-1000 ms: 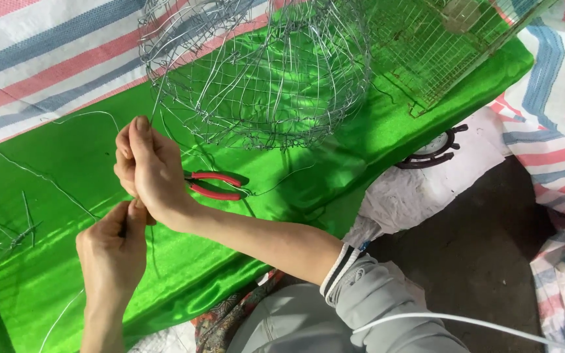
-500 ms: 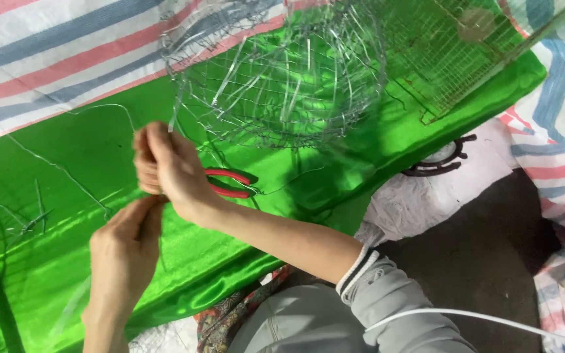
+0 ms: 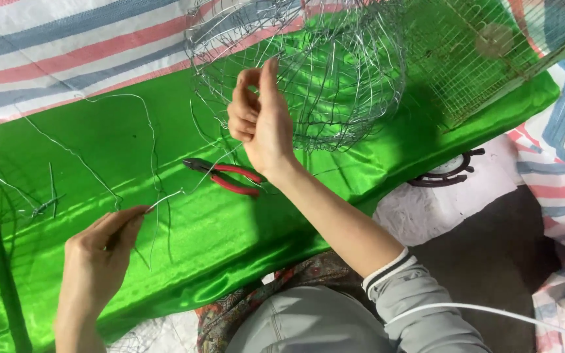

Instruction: Straightening and bending metal wire pieces using pliers.

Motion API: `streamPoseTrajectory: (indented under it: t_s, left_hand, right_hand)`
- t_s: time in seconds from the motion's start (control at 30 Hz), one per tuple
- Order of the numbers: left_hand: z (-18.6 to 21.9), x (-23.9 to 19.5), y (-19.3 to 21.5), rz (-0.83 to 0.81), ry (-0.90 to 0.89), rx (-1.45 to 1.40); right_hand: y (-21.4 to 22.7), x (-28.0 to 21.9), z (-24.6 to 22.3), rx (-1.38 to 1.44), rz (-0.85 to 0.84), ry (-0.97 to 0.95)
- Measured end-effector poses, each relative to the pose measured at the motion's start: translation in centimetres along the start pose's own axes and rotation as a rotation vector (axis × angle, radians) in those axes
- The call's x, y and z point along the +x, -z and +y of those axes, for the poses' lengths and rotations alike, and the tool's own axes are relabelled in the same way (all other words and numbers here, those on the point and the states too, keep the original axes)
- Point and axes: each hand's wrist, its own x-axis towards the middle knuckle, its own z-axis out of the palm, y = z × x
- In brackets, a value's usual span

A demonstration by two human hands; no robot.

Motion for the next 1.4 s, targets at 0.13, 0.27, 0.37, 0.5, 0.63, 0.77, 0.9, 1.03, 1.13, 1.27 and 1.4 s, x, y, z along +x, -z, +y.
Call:
streamPoseTrajectory:
  t_s: [0.13,0.27,0.37,0.5,0.63,0.77,0.9,1.03,1.13,1.27,1.4]
  left_hand:
    - [-1.1,-0.5,0.3,-0.044,0.078,0.02]
    - [-1.8,-0.5,-0.6,-0.029,0.056,-0.005]
    - [-1.4,-0.7,-0.4,-0.059,0.017,-0.033]
    - [-1.2,-0.6,0.2,-0.099,0.078,-0.071]
    - [-2.1,-0.7,-1.4,-0.119,0.017,-0.009]
    - [-1.7,-0.6,-2.6,-0.081,-0.014,-0.006]
    - [-1.8,0.0,-3.5,-0.077,-0.093,0.127]
    - [2.0,2.4,-3.7,-0.173,-0.057,-0.091]
    - [3.9,3.6,-4.1,-0.128,-0.056,-0.398]
    - [5.3,3.7,-4.1,-0.092,-0.081,-0.362]
    - [5.6,2.9,-3.9,-0.114,-0.042,-0.336]
  right_hand:
    - [-0.3,0.1,-1.7,0.034,0.113,0.007]
    - [0.5,1.6,-2.2,-0.065,0.2,0.081]
    - [-0.2,2.8,-2.7,-0.02,0.264,0.102]
    - [0.1,3.5,-2.9,0.102,0.295,0.005]
    - [0.3,4.5,-2.8,0.25,0.265,-0.041]
    - [-1.2,4.0,-3.3,0.116,0.15,-0.007]
    - [-1.4,3.0,-3.4,0.017,0.004,-0.026]
    - [-3.7,2.0,-3.8,-0.042,-0.024,-0.082]
    - [-3.3,2.0,-3.5,-0.085,-0.098,-0.07]
    - [-2.2,3.5,-3.5,-0.078,-0.013,-0.039]
    - [-3.2,3.3,-3.3,-0.107,-0.035,-0.003]
